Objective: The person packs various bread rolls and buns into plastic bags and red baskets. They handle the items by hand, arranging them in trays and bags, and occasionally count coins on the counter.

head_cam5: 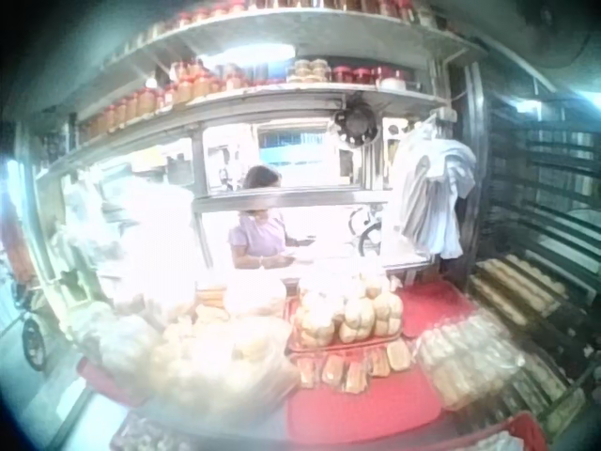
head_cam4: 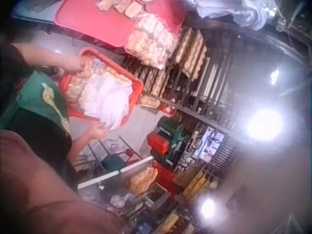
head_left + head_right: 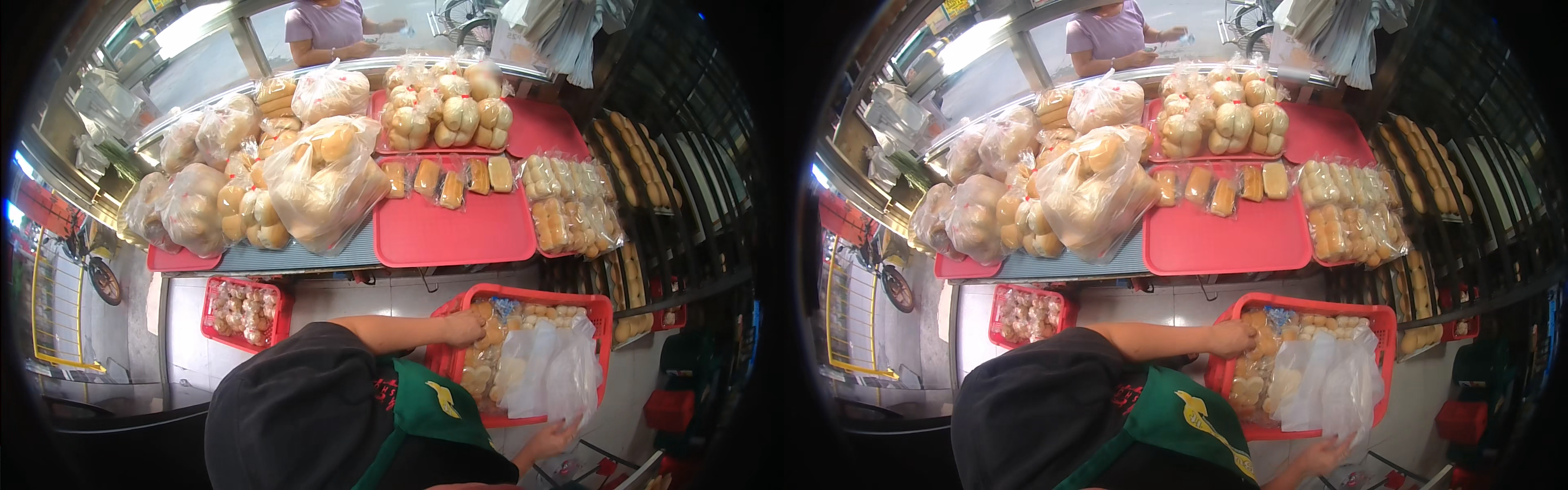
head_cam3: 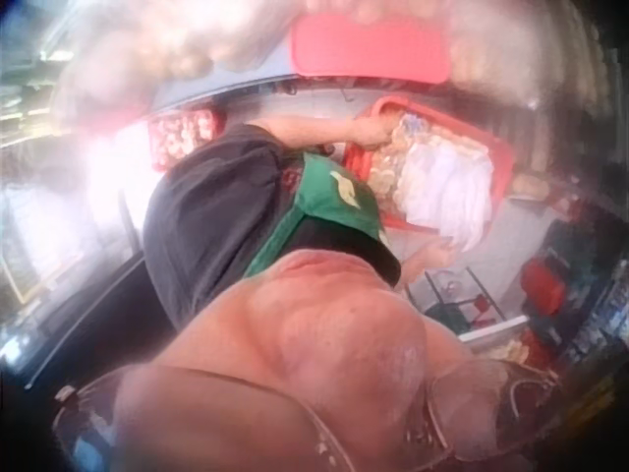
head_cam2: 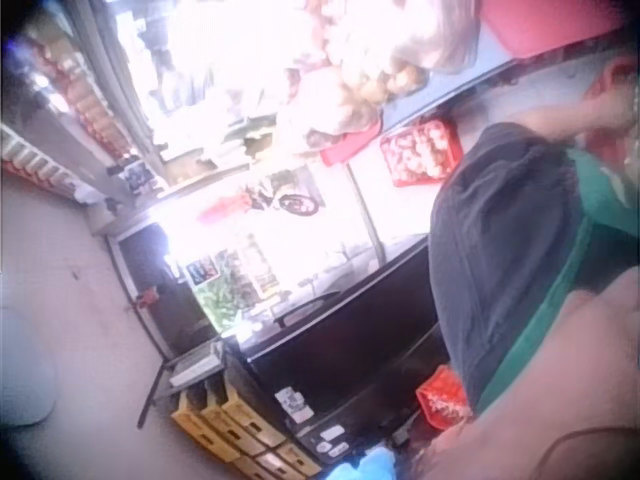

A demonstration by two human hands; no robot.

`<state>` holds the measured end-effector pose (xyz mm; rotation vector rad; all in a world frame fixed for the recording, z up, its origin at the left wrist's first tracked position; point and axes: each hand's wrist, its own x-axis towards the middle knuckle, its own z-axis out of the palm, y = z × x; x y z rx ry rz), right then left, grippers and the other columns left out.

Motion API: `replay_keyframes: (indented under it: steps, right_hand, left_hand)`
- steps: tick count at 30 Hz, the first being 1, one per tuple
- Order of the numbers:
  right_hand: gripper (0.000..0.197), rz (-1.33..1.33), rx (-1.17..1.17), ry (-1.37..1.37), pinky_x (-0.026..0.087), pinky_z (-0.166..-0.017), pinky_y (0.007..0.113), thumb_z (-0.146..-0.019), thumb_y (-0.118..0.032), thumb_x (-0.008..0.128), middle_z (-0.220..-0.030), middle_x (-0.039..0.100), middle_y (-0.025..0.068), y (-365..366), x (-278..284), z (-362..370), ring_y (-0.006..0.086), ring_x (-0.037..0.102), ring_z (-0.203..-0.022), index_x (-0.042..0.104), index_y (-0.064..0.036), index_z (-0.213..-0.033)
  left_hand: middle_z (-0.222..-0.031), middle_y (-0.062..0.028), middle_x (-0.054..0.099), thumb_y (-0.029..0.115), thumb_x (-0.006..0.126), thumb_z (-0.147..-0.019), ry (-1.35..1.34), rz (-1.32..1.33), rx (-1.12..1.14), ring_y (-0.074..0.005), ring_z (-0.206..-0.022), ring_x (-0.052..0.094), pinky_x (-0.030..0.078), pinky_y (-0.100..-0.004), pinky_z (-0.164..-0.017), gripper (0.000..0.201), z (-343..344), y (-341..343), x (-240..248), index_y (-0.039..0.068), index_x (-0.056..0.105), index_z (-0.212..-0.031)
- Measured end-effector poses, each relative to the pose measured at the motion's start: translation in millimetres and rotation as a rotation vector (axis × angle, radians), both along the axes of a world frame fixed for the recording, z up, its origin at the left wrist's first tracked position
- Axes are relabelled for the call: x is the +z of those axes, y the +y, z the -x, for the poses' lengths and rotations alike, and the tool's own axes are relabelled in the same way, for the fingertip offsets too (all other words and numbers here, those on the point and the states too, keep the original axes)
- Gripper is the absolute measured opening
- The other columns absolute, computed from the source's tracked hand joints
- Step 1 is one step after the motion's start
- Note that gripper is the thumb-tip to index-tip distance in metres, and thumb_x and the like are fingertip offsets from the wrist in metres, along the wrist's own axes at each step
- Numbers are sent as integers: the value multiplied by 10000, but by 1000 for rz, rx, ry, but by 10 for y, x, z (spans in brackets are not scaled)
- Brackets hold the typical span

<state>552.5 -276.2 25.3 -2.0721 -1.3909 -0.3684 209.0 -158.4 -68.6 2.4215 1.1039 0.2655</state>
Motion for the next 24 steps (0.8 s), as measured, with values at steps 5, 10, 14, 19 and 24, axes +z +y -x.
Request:
replay_keyframes:
  steps: [5,10,14,19,24]
  right_hand:
    - [432,38,-349,-354,433,-950,450,-872,-142,572,-1266,603,156,-284,503,-596,362,587,-1101,574,-63,-1297]
    - [346,-30,-525,-827,470,-873,489,-857,-242,619,-1070,655,174,-795,613,-999,369,608,-971,650,-38,-1135]
    - [509,885,-198,89,450,-963,434,-794,-264,655,-1162,641,205,-1230,-214,-588,383,600,-1079,601,-48,-1251]
    - [461,813,-314,542,472,-937,412,-800,-261,682,-1175,640,214,-1574,-872,0,361,620,-1073,638,-18,-1190]
    - [462,499,-337,624,456,-957,385,-839,-258,658,-1190,638,218,-1382,-782,90,345,614,-1103,617,11,-1213]
  left_hand:
    - [-976,-170,668,196,637,-758,27,57,100,-332,-956,642,533,-451,-813,209,22,17,52,59,697,-904]
    - [-1006,-138,637,226,631,-812,-55,68,67,-340,-991,605,521,-449,-805,243,103,65,92,56,630,-985]
    - [-1003,-131,637,125,657,-790,-179,24,32,-354,-970,603,509,-439,-841,216,109,83,87,56,662,-995]
    - [-1098,-158,613,47,656,-762,-199,116,84,-366,-1060,573,494,-452,-883,289,17,206,168,64,658,-1051]
    - [-1247,-226,537,122,688,-764,-72,87,90,-406,-1132,543,485,-452,-939,468,-351,514,170,83,575,-1217]
